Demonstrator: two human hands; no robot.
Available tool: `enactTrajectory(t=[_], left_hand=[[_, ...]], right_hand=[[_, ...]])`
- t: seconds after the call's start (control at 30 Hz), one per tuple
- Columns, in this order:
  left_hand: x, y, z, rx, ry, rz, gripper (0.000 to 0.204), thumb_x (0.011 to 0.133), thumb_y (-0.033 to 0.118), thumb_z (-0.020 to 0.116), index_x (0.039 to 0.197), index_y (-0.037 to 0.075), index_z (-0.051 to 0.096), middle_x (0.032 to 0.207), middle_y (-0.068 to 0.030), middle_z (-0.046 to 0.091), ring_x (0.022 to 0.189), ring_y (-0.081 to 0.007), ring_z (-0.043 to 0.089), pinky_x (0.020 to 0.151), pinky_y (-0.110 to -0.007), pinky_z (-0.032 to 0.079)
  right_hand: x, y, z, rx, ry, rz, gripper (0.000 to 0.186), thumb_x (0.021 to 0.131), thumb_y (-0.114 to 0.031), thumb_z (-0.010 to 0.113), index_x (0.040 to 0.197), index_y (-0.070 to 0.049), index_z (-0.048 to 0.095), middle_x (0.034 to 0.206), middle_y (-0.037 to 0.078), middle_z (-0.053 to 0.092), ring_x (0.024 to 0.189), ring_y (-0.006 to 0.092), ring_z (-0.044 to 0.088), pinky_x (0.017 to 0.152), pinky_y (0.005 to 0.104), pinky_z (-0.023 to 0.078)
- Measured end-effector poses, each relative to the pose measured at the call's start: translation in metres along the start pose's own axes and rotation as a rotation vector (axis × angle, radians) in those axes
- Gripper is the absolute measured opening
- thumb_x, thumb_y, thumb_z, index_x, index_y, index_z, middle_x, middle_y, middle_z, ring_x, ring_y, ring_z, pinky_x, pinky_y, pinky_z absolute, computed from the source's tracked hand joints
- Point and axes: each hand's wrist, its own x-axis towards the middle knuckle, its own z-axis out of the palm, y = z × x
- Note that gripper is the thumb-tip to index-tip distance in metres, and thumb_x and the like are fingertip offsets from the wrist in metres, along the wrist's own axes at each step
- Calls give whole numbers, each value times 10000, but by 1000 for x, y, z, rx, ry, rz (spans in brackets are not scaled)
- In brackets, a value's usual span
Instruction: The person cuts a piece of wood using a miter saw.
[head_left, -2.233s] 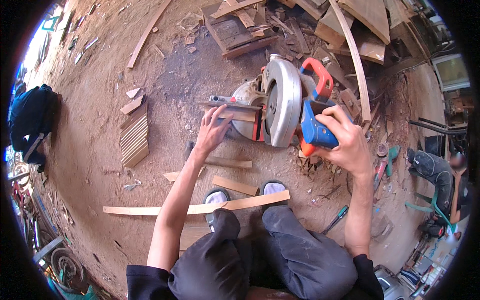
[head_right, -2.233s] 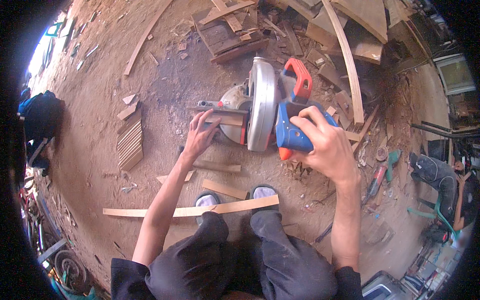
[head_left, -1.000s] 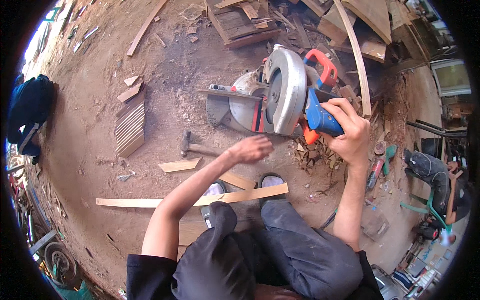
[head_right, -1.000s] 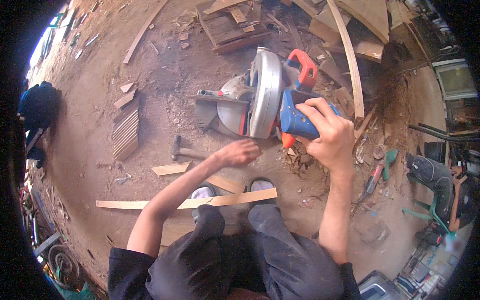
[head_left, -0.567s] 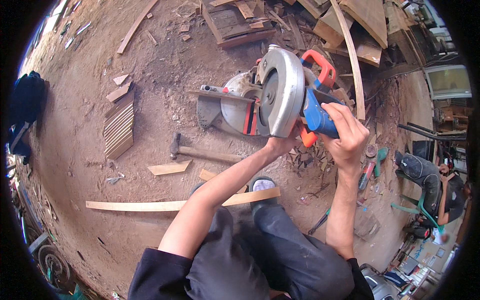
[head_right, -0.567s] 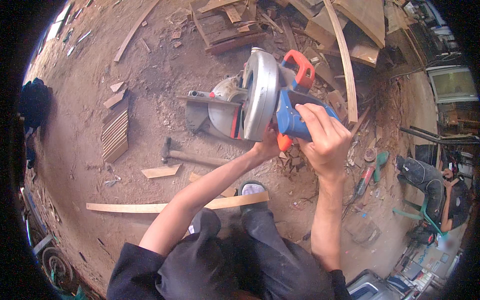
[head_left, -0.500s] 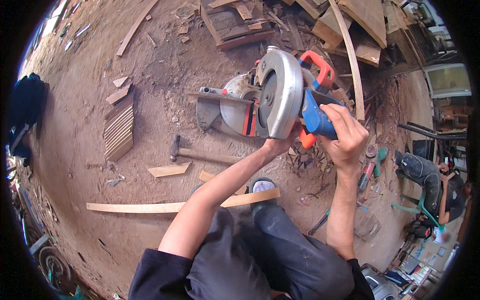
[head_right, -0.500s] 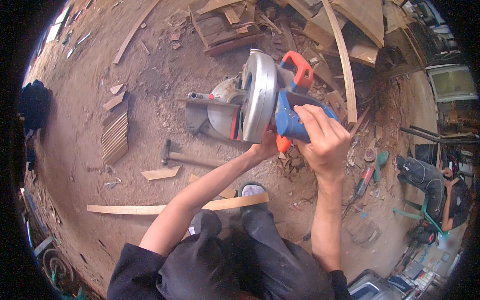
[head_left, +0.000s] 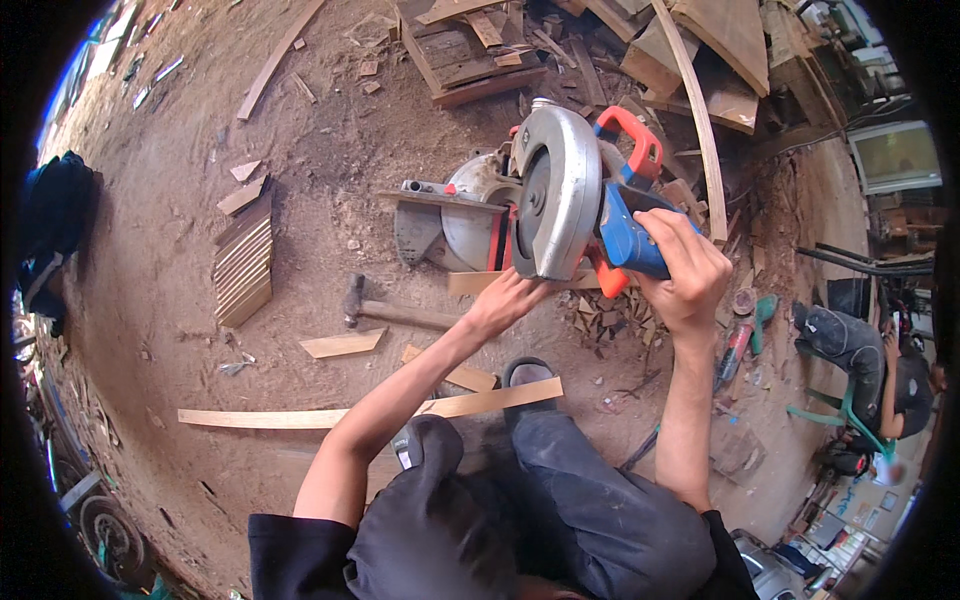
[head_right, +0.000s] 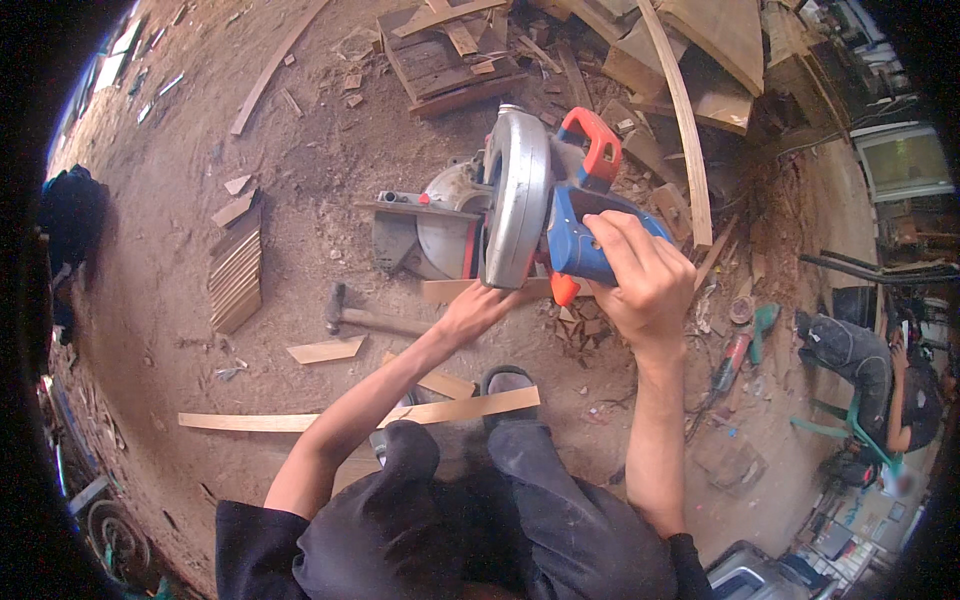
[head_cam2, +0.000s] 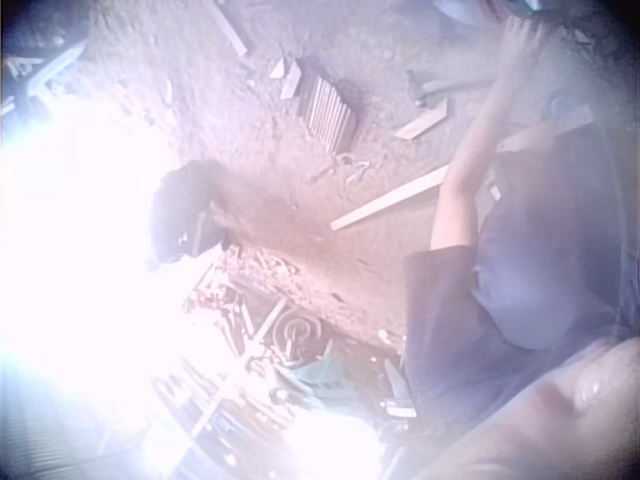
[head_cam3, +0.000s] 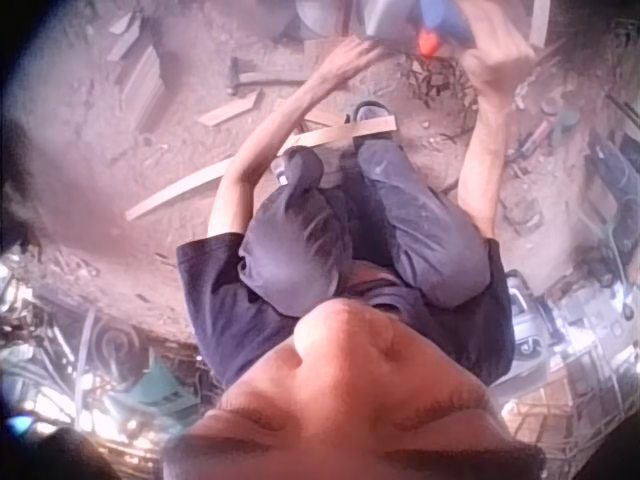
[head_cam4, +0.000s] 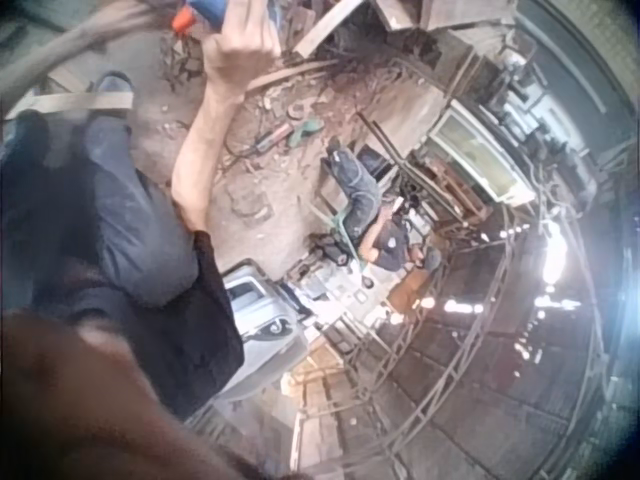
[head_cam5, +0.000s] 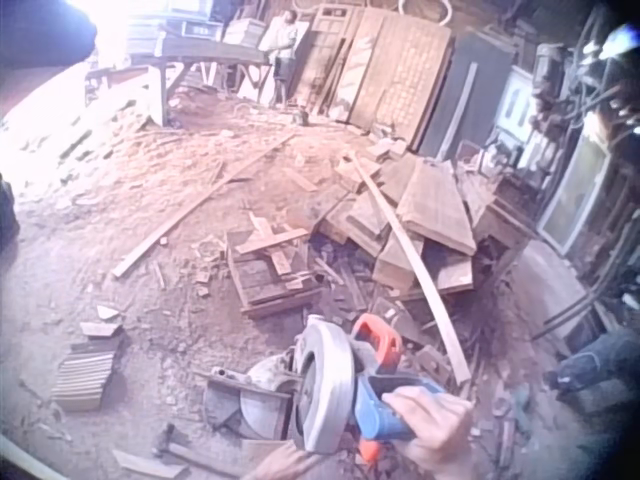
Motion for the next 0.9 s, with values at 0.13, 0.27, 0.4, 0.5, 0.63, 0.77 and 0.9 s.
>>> enactTrajectory(t=[0.13, 0.27, 0.4, 0.5, 0.63, 0.77, 0.9], left_hand=[[-50, -18, -44, 14, -129, -100, 510, 916, 98, 619, 1418, 27, 571, 1493, -157, 565, 1405, -346, 528, 1165, -466, 471], [-71, -46, -89, -31, -124, -183, 504, 926, 90, 661, 1422, 45, 578, 1516, -154, 553, 1396, -322, 543, 1194, -464, 458], [-59, -57, -138, 154, 46, -350, 676, 828, 200, 845, 1437, 93, 574, 1483, -142, 567, 1428, -324, 506, 1231, -454, 413], [-81, -80, -153, 104, 15, -449, 576, 773, 262, 912, 1274, 97, 683, 1297, -90, 630, 1240, -323, 594, 1084, -467, 499], [-91, -93, -149, -4, -23, -327, 468, 771, 255, 907, 1166, 84, 722, 1149, -83, 645, 1054, -314, 626, 921, -459, 527], [-71, -95, -125, -96, 16, -280, 449, 783, 246, 895, 1155, 68, 716, 1086, -94, 640, 999, -316, 625, 887, -439, 531], [-54, -98, -106, -102, 104, -329, 417, 808, 246, 877, 1139, 59, 707, 1102, -105, 620, 1016, -329, 610, 892, -439, 521]], right_hand=[[-1, 0, -3, -16, -13, 14, 594, 600, -79, 861, 1174, -110, 712, 1097, 60, 733, 866, 298, 740, 736, 414, 579], [0, -3, 1, -6, 1, 10, 588, 602, -93, 867, 1170, -112, 717, 1101, 57, 734, 853, 294, 737, 729, 413, 578], [-3, 0, -5, -39, -19, 35, 569, 610, -103, 866, 1161, -111, 723, 1101, 53, 734, 838, 294, 733, 717, 414, 575], [-1, -1, -3, -36, -5, 20, 590, 595, -90, 865, 1168, -109, 724, 1095, 55, 734, 826, 299, 731, 713, 414, 574], [0, -4, 2, -14, -7, 29, 578, 591, -54, 843, 1155, -109, 728, 1085, 54, 735, 826, 298, 732, 709, 412, 572], [2, -4, -4, -22, -44, 101, 555, 591, -74, 857, 1132, -103, 734, 1059, 62, 730, 836, 308, 735, 705, 417, 569], [10, -12, -10, -3, -184, 250, 558, 592, -106, 875, 1130, -95, 727, 1033, 79, 720, 869, 342, 732, 730, 438, 572]])
